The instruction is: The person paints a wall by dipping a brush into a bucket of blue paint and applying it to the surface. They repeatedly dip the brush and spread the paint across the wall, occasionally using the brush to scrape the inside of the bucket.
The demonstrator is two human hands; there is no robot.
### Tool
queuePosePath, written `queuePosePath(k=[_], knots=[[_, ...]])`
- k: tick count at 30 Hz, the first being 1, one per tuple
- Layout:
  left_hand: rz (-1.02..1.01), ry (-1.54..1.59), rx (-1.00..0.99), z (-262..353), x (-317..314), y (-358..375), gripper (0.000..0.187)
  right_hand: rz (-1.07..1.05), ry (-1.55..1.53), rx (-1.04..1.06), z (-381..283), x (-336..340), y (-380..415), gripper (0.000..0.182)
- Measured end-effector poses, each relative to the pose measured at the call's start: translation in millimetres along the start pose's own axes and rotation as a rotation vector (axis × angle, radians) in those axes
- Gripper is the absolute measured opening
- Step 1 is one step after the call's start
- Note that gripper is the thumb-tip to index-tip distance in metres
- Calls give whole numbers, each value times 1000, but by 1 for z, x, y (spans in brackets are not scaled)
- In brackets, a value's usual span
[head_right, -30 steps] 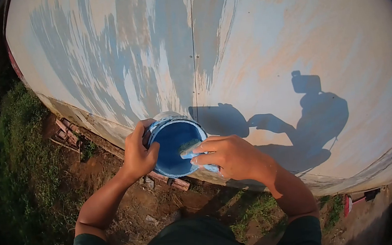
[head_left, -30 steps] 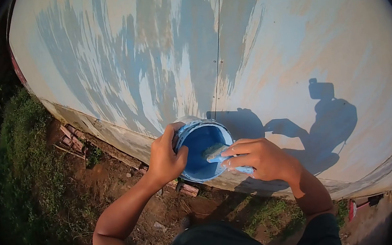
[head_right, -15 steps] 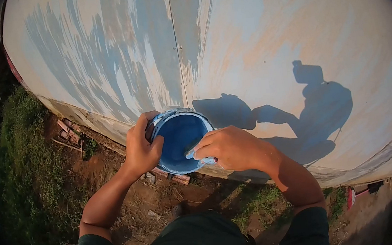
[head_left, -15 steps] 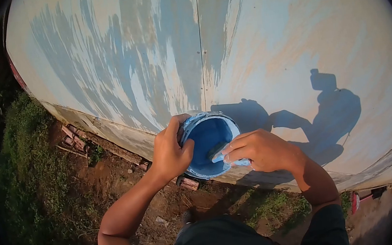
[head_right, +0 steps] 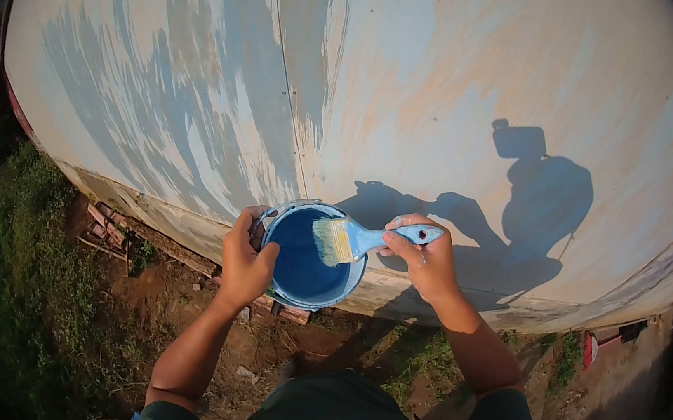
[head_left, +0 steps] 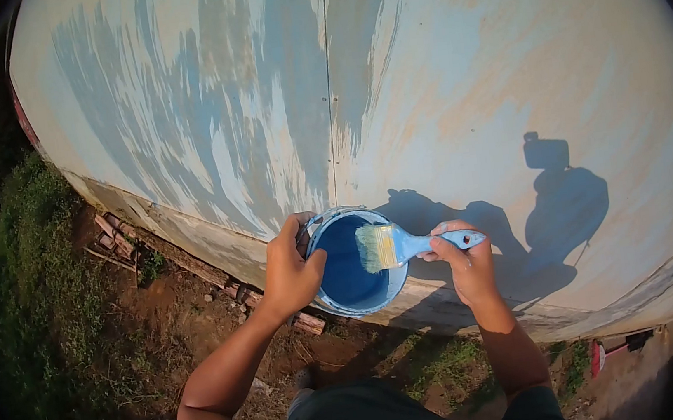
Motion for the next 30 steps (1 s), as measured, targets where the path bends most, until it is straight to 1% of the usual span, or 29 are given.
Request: queuePosePath(k=[1,3,4,5,8,11,12,13,15,16,18,19,20,21,22,24,26,28,30], knots=[[-15,-16,43,-4,-2,3,40,-3,2,-3,7,4,5,11],[-33,-31,89,-10,-7,9,40,71,-267,-207,22,11,17,13],[-28,-25,112,-14,-9,13,40,96,-305,-242,26,13,23,11],[-26,-21,132,-17,-12,15,40,105,-309,-241,33,16,30,11],[-32,-20,167,-25,-14,25,41,224,-458,-259,52,18,53,13],[-21,-34,190,-34,-15,32,41,184,-443,-241,68,15,70,12],[-22,-37,196,-37,-16,34,41,201,-519,-203,73,12,72,12],[-4,-42,199,-40,-16,36,41,205,-521,-209,80,12,74,12],[8,-45,200,-44,-16,39,41,180,-454,-111,87,13,76,14],[39,-38,214,-46,-15,42,41,184,-453,-106,89,10,78,14],[64,-28,230,-51,-14,46,41,284,-539,-121,94,2,80,15],[93,7,230,-53,-14,48,41,287,-536,-120,96,2,79,15],[124,40,231,-55,-12,50,42,335,-538,-139,100,1,80,15],[124,42,234,-59,-10,52,42,385,-540,-161,103,0,82,15],[130,22,241,-62,-8,53,42,387,-536,-165,103,-2,82,15],[136,6,247,-68,-3,55,42,340,-403,-141,100,-8,77,15],[155,67,272,-71,1,54,41,341,-365,-118,94,-16,74,15],[140,115,258,-91,5,52,42,353,-329,-82,91,-24,73,15],[119,165,248,-103,10,52,42,347,-217,-120,94,-31,74,16]])
Point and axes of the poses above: each hand's wrist, its own y-axis away from the middle knuckle, its own x-axis out of the back of the hand, z = x × y, the point moved 2 cm from there along -y, towards the middle knuckle, and after that the axes turned 2 degrees about -y, right-handed, at the moved point
